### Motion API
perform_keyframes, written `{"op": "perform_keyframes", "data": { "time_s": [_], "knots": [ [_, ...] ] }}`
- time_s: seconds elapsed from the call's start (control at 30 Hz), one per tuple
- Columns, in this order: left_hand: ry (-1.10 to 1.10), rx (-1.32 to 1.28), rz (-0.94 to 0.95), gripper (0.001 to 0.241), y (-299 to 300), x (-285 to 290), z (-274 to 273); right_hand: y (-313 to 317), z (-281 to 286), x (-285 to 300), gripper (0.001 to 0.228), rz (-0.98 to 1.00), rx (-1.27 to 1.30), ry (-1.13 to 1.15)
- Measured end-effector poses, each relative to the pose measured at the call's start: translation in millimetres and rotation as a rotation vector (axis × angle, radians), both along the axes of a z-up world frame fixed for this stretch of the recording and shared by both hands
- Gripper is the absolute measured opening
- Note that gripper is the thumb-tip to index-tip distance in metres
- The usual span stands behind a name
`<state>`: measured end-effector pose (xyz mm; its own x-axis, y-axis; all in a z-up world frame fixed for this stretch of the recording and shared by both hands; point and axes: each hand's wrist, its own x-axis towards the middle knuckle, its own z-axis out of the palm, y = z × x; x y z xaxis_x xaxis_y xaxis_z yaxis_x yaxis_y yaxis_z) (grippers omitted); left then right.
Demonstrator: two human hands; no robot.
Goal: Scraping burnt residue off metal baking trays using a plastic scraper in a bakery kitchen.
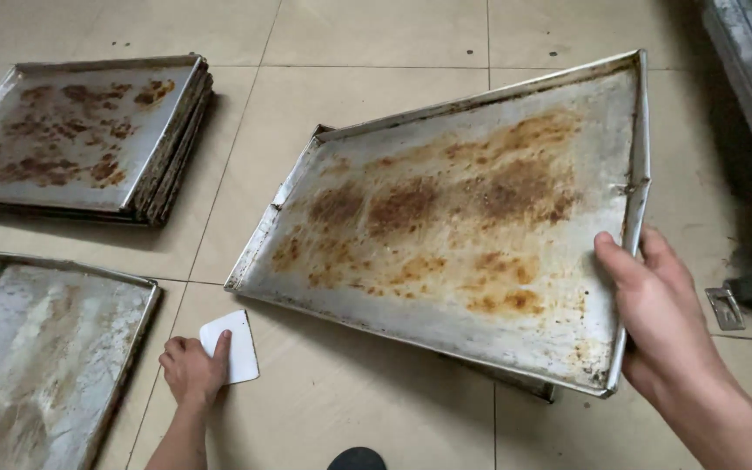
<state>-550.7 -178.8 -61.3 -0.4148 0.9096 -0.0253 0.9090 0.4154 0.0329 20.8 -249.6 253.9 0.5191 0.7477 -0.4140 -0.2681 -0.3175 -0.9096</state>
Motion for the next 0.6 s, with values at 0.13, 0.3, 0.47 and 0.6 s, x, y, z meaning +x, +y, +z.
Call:
{"op": "perform_keyframes", "data": {
  "time_s": [0.13, 0.3, 0.47, 0.6],
  "knots": [
    [-0.02, 0.018, -0.008, 0.085, -1.0, 3.0, 5.1, 5.9, 13.6, -7.8, 0.034, 0.031, 0.081, -0.041],
    [-0.052, 0.139, -0.025, 0.078, -13.0, 8.0, 0.2, 2.3, 13.1, -3.9, 0.033, 0.06, 0.156, 0.0],
    [-0.089, 0.376, -0.046, 0.063, -22.3, 22.6, 9.0, 9.7, -35.1, 44.0, 0.049, -0.006, -0.018, 0.074],
    [-0.094, 0.447, 0.008, 0.063, -28.7, 34.2, 34.3, 68.7, -61.3, 28.3, 0.057, 0.059, -0.124, 0.163]
  ]
}}
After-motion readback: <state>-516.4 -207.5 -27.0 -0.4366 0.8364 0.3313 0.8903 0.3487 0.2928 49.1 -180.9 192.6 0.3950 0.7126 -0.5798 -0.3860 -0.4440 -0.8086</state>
